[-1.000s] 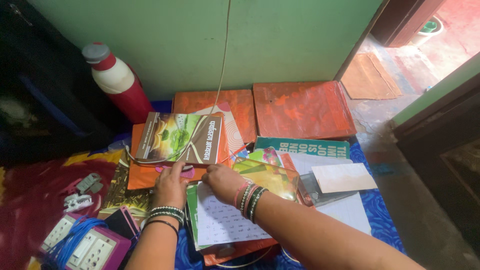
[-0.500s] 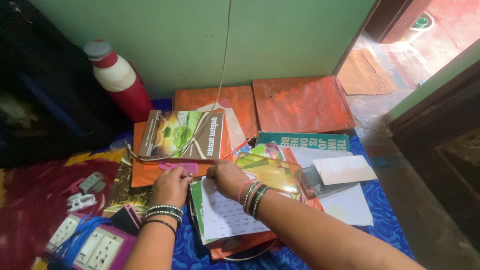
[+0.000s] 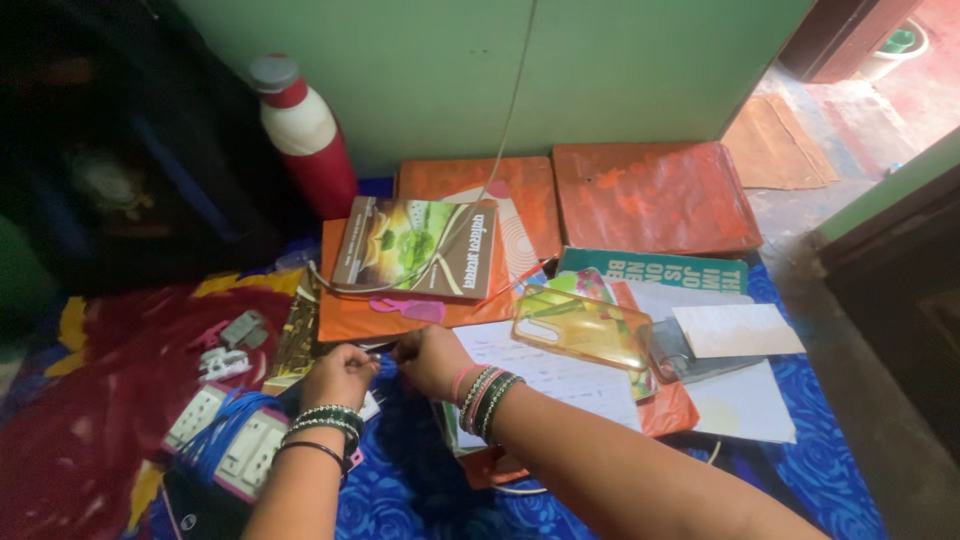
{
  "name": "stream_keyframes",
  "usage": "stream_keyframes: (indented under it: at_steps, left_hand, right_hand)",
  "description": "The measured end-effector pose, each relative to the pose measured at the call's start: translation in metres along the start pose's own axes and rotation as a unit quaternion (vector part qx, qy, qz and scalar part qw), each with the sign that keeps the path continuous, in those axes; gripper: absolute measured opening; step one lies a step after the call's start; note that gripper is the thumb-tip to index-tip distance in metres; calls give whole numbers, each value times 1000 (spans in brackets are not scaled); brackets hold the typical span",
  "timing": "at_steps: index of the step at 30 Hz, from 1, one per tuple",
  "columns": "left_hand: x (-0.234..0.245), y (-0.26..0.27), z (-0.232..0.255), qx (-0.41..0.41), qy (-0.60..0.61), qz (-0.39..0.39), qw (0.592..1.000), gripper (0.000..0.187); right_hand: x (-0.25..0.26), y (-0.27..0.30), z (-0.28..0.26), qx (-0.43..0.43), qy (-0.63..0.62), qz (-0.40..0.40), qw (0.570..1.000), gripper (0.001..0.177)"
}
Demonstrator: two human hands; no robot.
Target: The person organizes a cluttered collection of stationery and personal items on a bed. They pick up and stack various books, notebooks, and papers, while also handling a phone, a charging cable, and a power adapter. The items are sorted into neat piles by the end of the clip.
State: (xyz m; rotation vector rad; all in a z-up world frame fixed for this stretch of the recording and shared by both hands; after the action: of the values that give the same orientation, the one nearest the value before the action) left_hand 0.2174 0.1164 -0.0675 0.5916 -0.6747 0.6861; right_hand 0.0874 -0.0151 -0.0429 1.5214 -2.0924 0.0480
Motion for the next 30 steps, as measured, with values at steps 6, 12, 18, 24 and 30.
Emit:
stream_keyframes:
  at_steps: [6,12,18,24,30]
  left_hand:
    - [-36,-1,-38,80,265,-117,954,19]
    - [-47,-17,-54,110,354,-148,917,17]
    - [-49,-15,-47,139,365,-177,904,19]
    - [-53,-14,-43,132,412,-196,880,18]
    - [-74,-22,-56,128,486,-220,836,8]
  right_hand:
    - [-17,-9,-2,61,87,54,993,20]
    - [-25,-19,6,13,49,53,997,18]
    - [-34,-23,16,6,56,43,997,18]
    - [-47,-30,28,-23,-366,-13,930,21]
    - [-44,-17,18,-22,-407,-64,911,24]
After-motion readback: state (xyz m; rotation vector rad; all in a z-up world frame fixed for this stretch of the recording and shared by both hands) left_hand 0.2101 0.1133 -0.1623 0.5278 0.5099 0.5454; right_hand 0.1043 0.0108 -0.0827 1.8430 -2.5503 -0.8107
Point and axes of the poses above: each hand's wrist, its own y-axis away from the middle knuckle, its own x-axis out of the back of the hand, z = x × y, the point moved 8 cm from there along -y, towards the middle knuckle, and after that the axes turned 10 degrees about -z, right-handed, at the moved point
